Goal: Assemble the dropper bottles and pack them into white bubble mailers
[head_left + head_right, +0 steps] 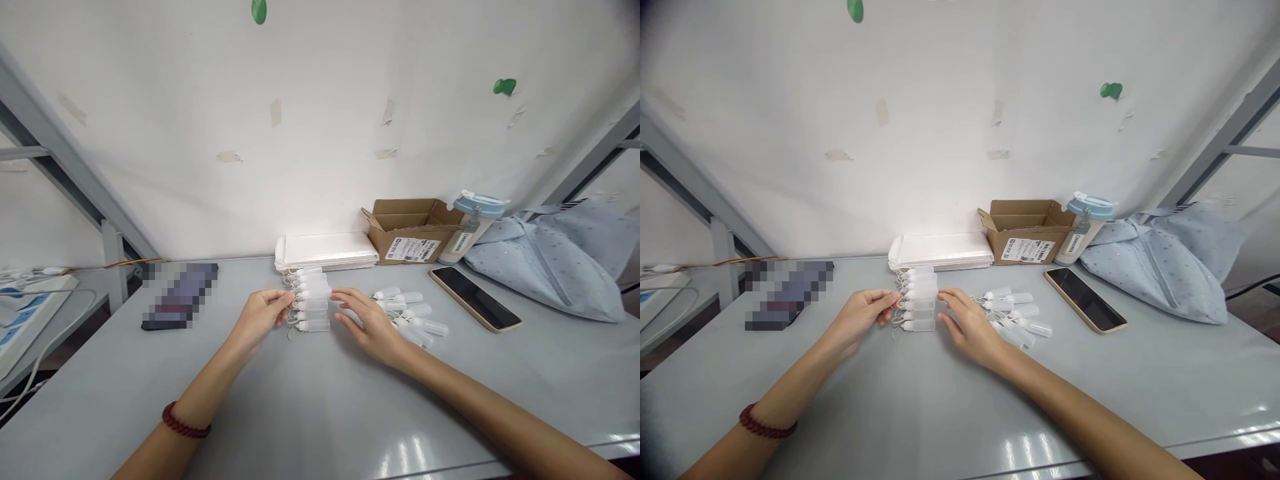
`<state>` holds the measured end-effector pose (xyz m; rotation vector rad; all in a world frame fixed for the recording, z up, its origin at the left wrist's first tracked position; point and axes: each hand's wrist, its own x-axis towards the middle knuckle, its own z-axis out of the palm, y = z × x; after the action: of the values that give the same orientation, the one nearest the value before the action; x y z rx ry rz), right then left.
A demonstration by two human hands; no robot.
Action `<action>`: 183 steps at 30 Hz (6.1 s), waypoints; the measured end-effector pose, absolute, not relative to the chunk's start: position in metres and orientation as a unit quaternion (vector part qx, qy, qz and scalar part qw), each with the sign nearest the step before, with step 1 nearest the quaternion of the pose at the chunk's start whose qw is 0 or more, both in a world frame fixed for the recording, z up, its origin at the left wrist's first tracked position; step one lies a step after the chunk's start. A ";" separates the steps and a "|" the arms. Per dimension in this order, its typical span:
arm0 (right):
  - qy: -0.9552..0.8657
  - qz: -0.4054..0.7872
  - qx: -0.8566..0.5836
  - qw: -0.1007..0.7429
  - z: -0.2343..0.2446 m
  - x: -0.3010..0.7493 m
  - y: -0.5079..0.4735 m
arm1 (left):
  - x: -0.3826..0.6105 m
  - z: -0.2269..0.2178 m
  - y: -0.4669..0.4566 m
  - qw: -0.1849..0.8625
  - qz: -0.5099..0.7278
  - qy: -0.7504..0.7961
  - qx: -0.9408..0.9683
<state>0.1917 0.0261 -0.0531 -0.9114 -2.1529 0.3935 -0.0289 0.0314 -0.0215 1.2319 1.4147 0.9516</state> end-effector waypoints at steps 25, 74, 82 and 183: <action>-0.844 0.158 -0.400 0.321 -0.042 0.196 0.025 | -0.031 -0.026 0.038 0.413 0.401 0.631 0.520; -0.832 0.231 -0.408 0.297 -0.003 0.217 0.031 | -0.002 -0.018 0.009 0.335 0.360 0.530 0.691; -0.834 0.241 -0.399 0.295 -0.005 0.213 0.027 | -0.004 -0.012 0.009 0.470 0.374 0.521 0.606; -0.896 0.043 -0.330 0.293 -0.050 0.195 0.025 | -0.043 -0.006 0.027 0.498 0.211 0.570 0.619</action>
<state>0.1951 0.0246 -0.0498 -0.8801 -2.3871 0.1157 -0.0430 0.0272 -0.0065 1.4972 1.3790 0.5113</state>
